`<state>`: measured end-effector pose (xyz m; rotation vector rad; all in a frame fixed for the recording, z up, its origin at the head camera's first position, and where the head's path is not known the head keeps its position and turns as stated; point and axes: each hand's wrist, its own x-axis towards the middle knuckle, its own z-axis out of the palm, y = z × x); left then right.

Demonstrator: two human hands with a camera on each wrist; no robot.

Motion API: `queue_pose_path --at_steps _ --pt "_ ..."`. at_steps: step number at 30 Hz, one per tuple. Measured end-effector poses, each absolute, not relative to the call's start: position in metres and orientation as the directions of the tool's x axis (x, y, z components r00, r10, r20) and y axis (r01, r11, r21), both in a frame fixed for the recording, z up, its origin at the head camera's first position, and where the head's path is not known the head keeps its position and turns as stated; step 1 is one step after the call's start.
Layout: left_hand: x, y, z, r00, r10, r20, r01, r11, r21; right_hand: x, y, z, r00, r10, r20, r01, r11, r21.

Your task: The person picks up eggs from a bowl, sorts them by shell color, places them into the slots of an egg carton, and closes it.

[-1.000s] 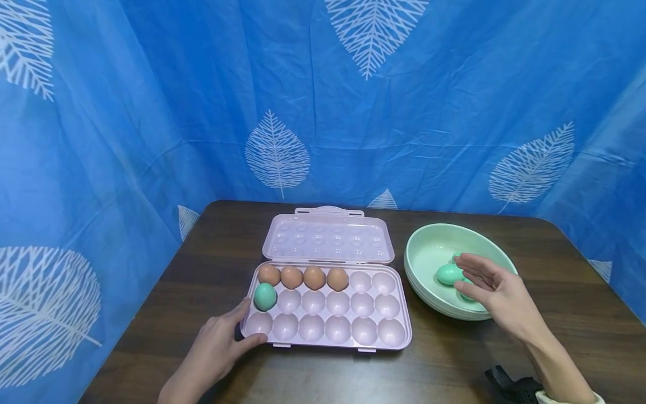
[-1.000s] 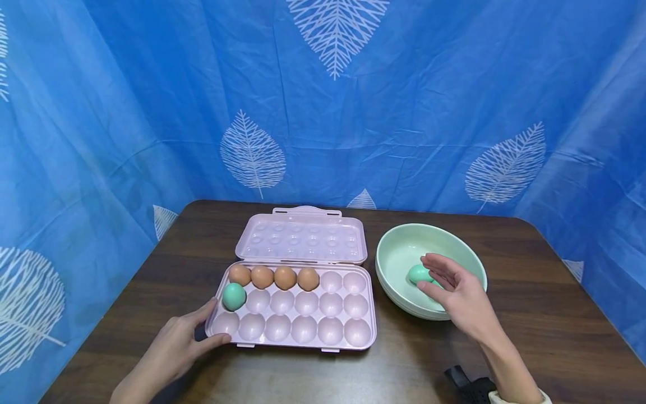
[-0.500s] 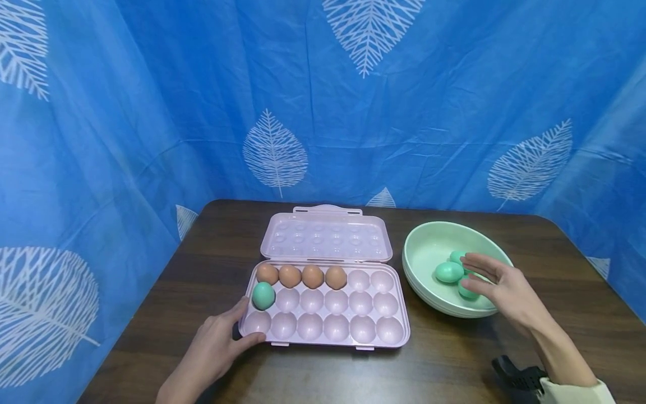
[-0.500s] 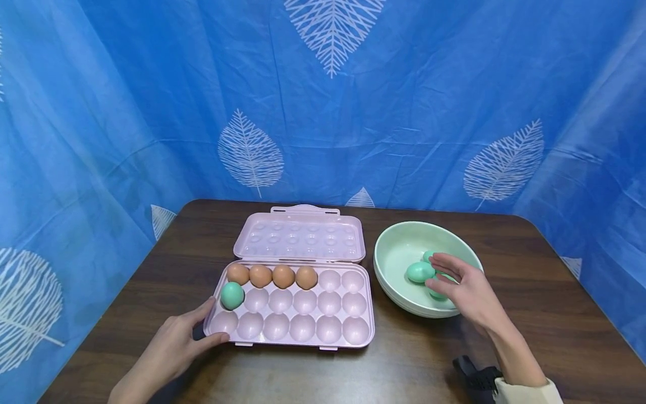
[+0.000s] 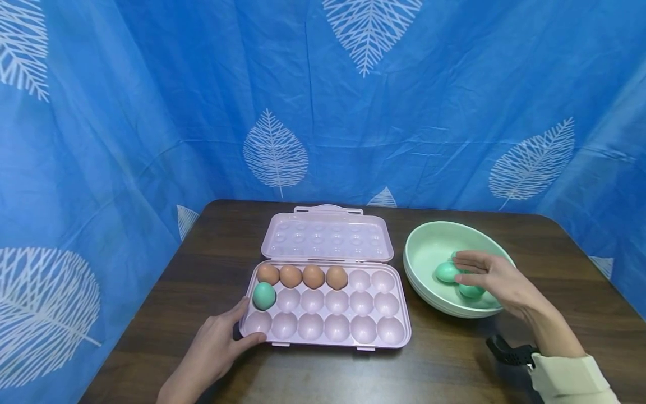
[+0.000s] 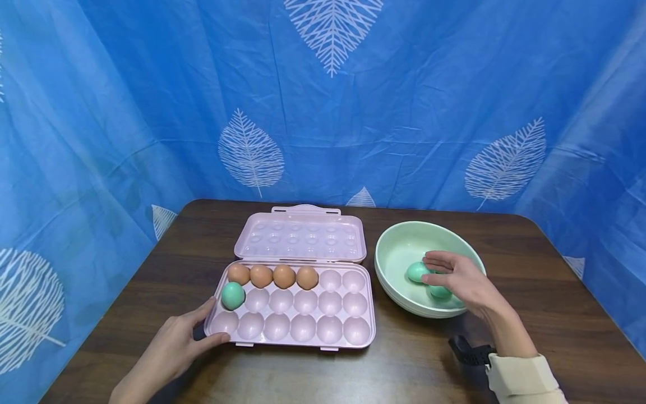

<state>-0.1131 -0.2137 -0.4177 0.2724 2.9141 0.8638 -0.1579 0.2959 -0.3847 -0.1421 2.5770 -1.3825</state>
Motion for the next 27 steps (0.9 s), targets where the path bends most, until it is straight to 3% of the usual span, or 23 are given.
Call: queue_pose_path --at_steps 7,27 --pt "-0.113 -0.214 -0.419 -0.981 0.193 -0.025 0.147 0.821 0.551 -0.167 0.287 -0.388 -0.977 -0.165 -0.137 0.009 0.606 -0.796" --pt "-0.114 -0.214 -0.420 -0.981 0.190 -0.039 0.136 0.818 0.559 -0.186 0.262 -0.404 -0.981 -0.190 -0.038 -0.080 0.577 -0.813"
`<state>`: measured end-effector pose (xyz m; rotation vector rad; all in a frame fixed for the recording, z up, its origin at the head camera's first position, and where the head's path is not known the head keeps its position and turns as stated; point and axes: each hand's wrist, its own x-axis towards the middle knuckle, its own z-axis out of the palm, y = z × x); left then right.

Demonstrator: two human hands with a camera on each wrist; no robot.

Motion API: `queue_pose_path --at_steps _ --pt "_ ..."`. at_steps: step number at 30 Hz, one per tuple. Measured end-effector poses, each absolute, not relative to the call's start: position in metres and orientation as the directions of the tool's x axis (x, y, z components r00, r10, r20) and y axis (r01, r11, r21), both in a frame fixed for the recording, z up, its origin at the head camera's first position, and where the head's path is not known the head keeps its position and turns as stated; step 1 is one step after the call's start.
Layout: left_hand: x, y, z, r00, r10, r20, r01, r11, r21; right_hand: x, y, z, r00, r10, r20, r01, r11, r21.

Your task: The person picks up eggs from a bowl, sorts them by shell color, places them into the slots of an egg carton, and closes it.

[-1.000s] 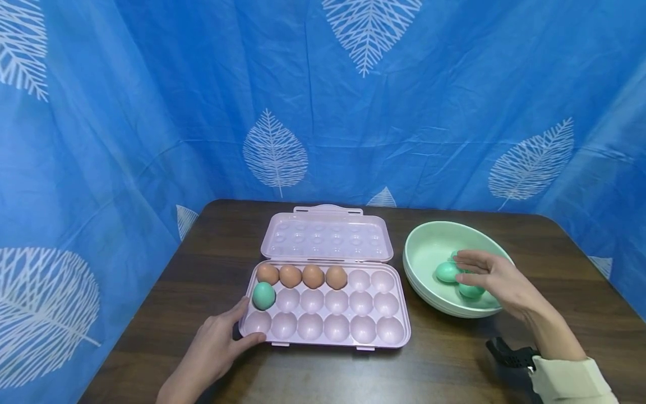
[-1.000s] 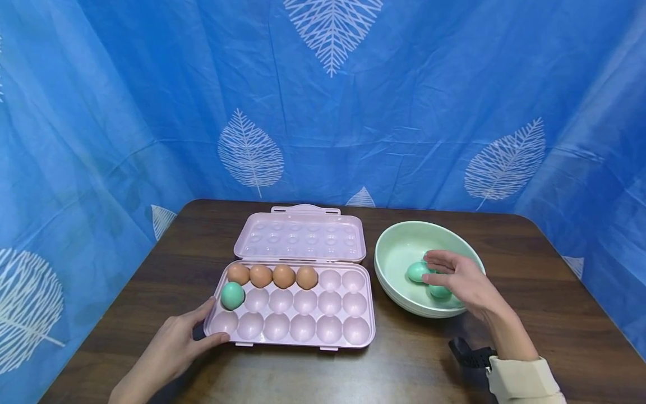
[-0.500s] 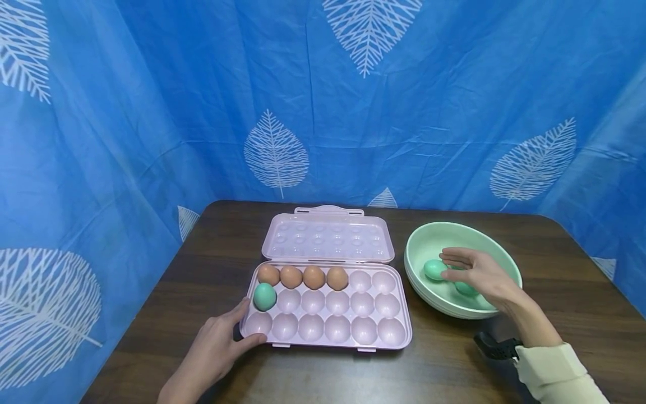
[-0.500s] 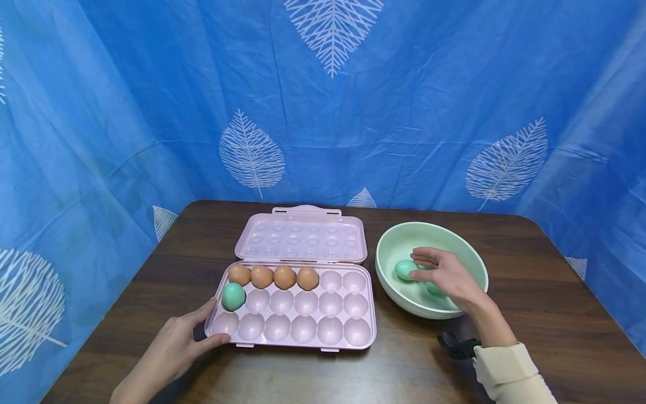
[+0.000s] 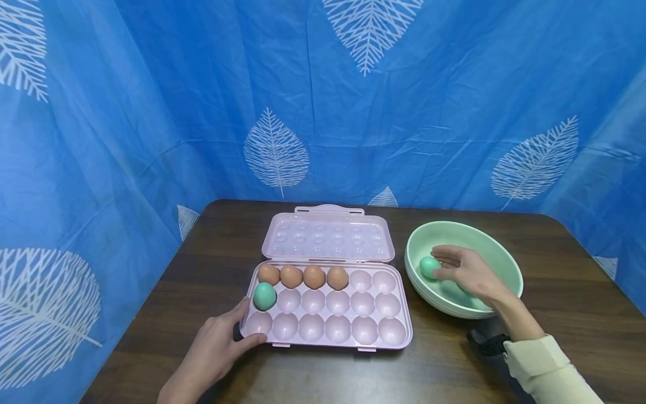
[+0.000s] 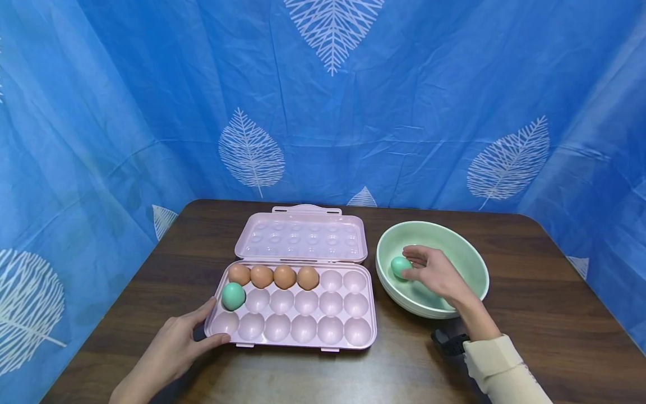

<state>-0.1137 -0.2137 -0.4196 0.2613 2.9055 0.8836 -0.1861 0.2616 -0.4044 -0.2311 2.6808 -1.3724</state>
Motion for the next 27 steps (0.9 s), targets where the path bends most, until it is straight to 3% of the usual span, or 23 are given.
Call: queue_pose_path --at_steps 20,27 --pt "-0.1140 -0.2134 -0.4183 -0.981 0.184 -0.057 0.123 0.827 0.548 -0.1878 0.2511 -0.4119 -0.964 -0.265 -0.019 -0.179 0.703 -0.688" --pt "-0.1141 -0.2131 -0.4182 -0.981 0.182 -0.062 0.118 0.826 0.550 -0.1862 0.2537 -0.4115 -0.977 -0.208 0.035 -0.176 0.713 -0.678"
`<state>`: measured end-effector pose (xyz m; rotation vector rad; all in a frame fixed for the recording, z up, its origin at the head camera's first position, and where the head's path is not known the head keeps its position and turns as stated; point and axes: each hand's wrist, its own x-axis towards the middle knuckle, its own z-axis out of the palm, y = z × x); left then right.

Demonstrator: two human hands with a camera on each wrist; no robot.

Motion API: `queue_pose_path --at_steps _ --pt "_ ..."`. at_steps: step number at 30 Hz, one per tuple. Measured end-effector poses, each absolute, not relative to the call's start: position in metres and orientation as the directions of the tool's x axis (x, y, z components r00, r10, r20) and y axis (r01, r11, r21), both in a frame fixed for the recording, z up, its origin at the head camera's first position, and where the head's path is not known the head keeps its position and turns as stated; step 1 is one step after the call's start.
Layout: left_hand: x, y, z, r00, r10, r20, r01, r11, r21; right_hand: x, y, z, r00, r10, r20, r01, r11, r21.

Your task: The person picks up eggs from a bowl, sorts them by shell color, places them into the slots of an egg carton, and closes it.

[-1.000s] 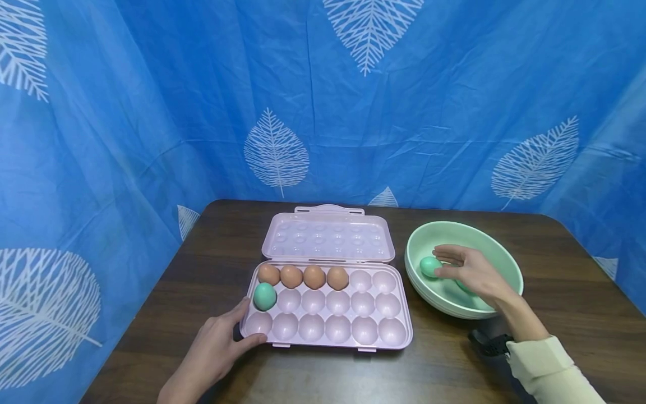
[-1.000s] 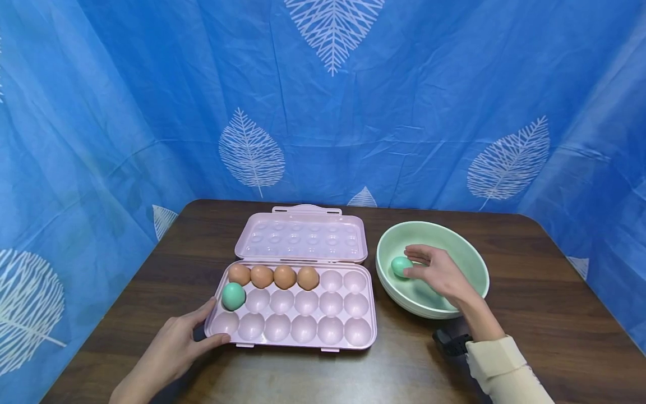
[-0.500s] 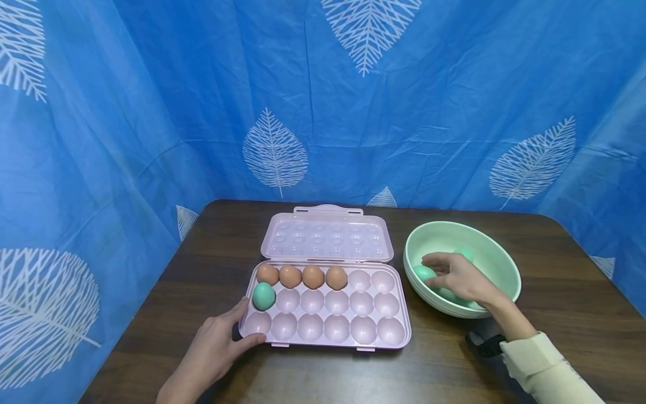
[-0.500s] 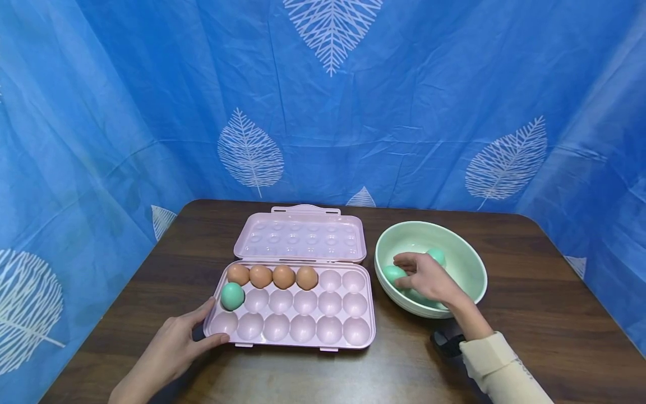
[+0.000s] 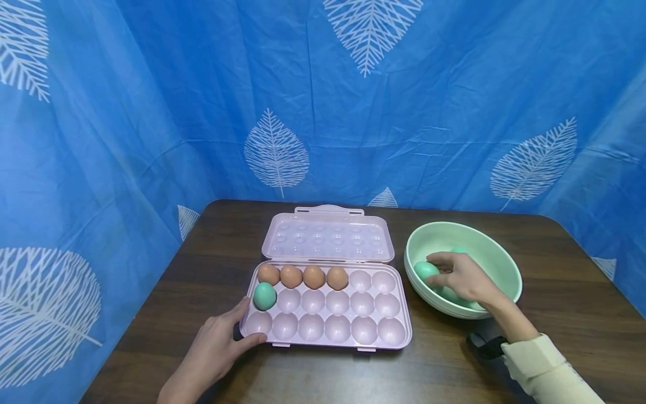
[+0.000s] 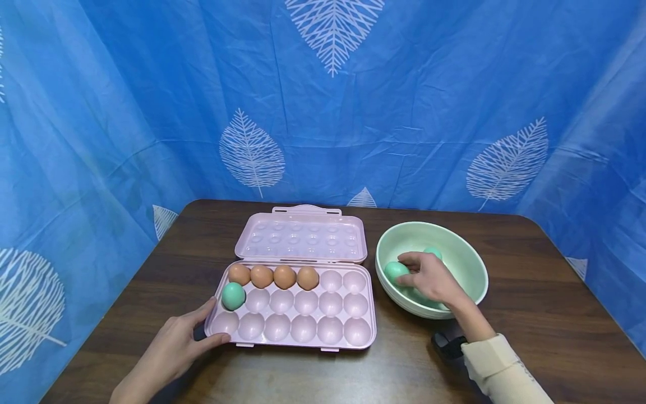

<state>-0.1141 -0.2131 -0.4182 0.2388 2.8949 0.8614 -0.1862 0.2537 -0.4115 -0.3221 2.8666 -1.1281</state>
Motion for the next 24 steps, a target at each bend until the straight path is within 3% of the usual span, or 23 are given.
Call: queue_pose_path --at_steps 10,24 --pt "-0.114 -0.213 -0.419 -0.981 0.187 -0.053 0.127 0.825 0.551 -0.182 0.261 -0.406 -0.997 -0.056 -0.045 0.000 0.633 -0.774" --pt "-0.113 -0.213 -0.420 -0.981 0.193 -0.029 0.145 0.824 0.547 -0.182 0.264 -0.401 -0.999 0.029 -0.016 0.030 0.586 -0.810"
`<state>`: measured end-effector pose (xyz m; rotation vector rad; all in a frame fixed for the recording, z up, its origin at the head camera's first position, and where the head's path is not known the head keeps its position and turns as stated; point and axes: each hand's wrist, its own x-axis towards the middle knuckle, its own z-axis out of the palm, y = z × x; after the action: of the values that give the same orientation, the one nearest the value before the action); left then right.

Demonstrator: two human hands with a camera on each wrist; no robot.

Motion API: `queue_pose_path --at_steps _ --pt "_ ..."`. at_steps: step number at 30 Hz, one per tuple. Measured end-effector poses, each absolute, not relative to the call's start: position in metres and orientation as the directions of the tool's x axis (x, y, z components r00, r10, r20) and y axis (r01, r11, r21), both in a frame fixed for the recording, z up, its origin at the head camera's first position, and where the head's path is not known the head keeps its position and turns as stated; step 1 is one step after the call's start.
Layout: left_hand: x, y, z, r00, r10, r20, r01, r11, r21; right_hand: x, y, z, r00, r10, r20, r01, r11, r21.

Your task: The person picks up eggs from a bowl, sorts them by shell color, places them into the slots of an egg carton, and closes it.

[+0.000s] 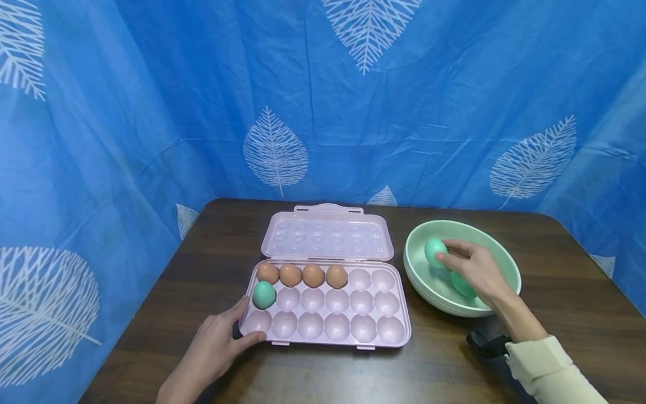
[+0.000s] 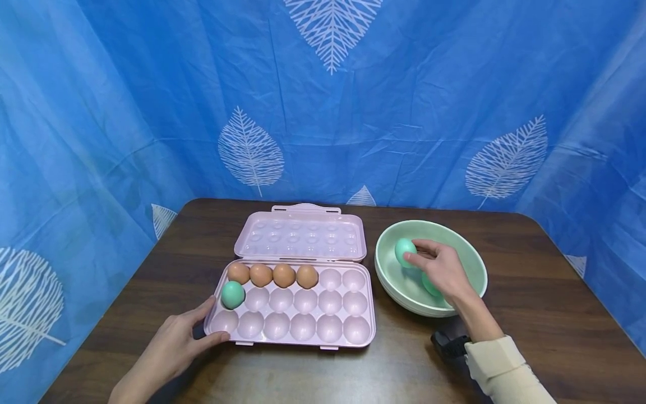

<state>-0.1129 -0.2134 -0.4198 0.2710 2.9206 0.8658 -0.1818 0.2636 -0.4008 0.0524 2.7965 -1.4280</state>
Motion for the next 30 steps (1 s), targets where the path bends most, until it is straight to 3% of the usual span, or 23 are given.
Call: queue_pose_path --at_steps 11,19,30 --pt "-0.114 -0.214 -0.421 -0.981 0.190 -0.042 0.137 0.830 0.541 -0.179 0.234 -0.392 -0.993 0.021 0.120 -0.096 0.470 -0.877" --pt "-0.114 -0.214 -0.422 -0.980 0.193 -0.036 0.144 0.829 0.541 -0.178 0.193 -0.382 -0.978 -0.067 0.199 -0.208 0.431 -0.878" --pt "-0.113 -0.215 -0.421 -0.980 0.194 -0.039 0.140 0.818 0.558 -0.170 0.145 -0.375 -0.965 -0.164 0.206 -0.247 0.291 -0.924"
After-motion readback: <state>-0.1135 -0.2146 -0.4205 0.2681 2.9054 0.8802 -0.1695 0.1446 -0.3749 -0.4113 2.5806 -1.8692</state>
